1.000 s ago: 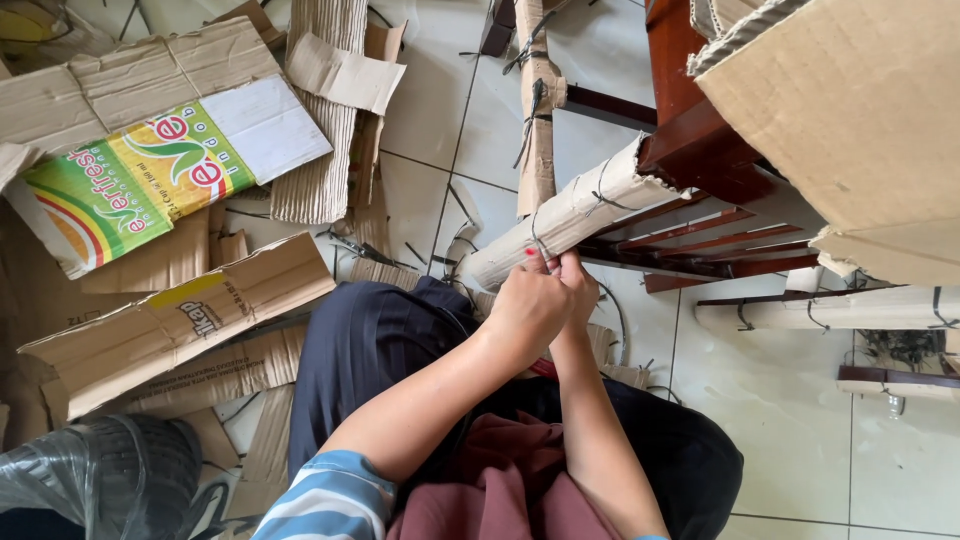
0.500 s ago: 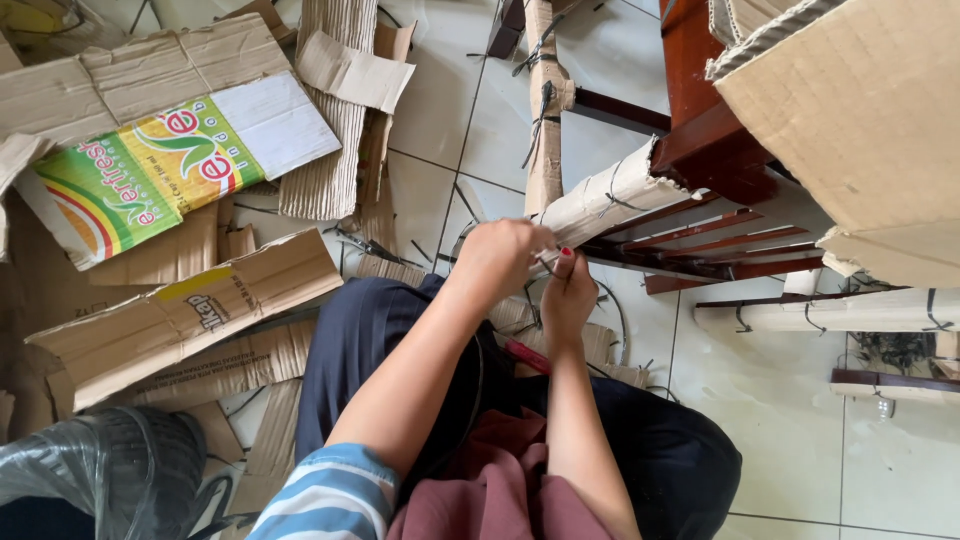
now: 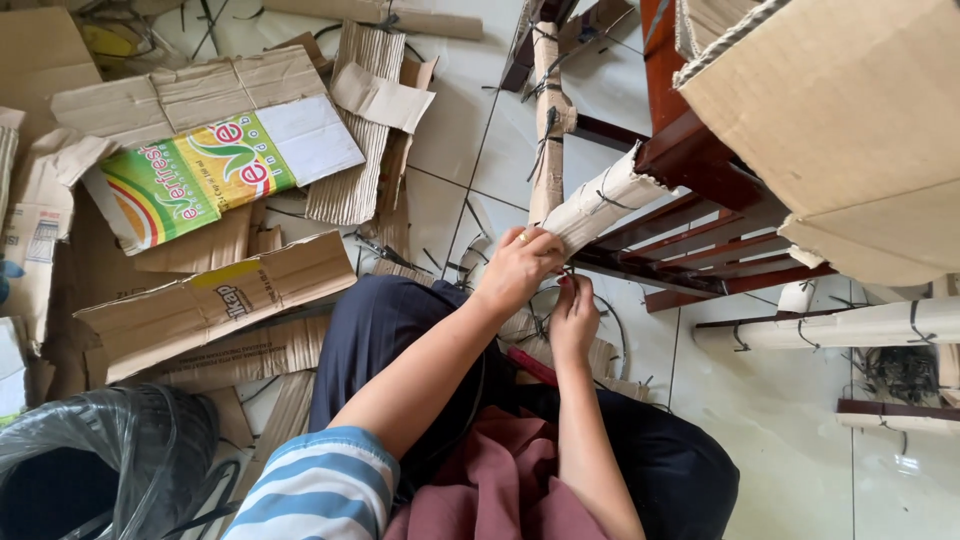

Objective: The person sits on the floor and ties wire around a rolled cardboard tube attached to a wooden frame. They wrap the wire multiple times, twist it to secure the roll, and trim the excess wire with a red cutter.

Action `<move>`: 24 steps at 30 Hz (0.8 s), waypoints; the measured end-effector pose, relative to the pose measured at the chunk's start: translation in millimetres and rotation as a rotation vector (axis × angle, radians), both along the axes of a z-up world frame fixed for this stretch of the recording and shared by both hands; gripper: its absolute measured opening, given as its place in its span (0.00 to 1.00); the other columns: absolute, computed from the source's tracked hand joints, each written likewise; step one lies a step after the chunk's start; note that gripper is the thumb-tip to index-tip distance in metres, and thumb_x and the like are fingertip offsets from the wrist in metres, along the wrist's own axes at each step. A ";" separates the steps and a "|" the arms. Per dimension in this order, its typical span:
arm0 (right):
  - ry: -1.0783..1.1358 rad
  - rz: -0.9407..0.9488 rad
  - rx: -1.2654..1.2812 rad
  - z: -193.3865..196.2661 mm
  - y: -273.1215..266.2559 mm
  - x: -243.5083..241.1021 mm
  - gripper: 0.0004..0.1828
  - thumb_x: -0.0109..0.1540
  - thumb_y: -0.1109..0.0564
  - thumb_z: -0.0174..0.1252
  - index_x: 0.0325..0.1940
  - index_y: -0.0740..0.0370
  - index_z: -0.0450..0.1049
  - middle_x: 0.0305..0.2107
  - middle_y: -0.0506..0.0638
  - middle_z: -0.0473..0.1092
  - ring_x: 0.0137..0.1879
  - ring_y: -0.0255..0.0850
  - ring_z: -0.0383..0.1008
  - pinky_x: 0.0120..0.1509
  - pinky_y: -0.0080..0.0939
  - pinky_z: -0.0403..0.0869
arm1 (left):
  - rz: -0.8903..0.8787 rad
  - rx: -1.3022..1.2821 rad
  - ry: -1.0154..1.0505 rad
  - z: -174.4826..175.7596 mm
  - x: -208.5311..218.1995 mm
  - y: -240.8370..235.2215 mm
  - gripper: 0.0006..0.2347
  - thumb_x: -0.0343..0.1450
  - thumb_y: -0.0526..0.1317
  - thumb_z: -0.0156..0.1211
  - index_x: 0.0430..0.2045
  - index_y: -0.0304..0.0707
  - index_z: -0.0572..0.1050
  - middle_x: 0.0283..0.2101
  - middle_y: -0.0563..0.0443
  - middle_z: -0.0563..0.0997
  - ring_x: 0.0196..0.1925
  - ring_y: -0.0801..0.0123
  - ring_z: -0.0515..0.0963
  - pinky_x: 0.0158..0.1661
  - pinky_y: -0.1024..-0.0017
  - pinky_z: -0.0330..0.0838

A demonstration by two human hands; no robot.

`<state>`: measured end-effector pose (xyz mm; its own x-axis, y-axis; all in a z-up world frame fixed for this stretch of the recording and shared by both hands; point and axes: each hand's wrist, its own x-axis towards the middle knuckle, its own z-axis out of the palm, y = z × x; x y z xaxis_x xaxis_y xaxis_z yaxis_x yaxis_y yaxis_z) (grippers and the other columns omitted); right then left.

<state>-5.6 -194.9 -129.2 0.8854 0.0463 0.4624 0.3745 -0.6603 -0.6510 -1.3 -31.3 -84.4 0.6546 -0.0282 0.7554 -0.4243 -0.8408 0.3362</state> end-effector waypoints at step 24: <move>-0.358 0.441 -0.074 88.2 6.4 19.5 0.04 0.67 0.58 0.63 0.44 0.61 0.79 0.44 0.52 0.74 0.48 0.52 0.79 0.48 0.47 0.78 | -0.209 -0.324 0.201 -3.1 9.1 2.5 0.02 0.68 0.43 0.65 0.26 0.58 0.79 0.33 0.67 0.80 0.43 0.75 0.79 0.58 0.64 0.63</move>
<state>14.0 -188.5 -40.9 0.5635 0.4196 0.7116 0.8137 -0.4308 -0.3903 7.9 -28.8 -87.6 0.7951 0.0416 0.6051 -0.4733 -0.5814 0.6618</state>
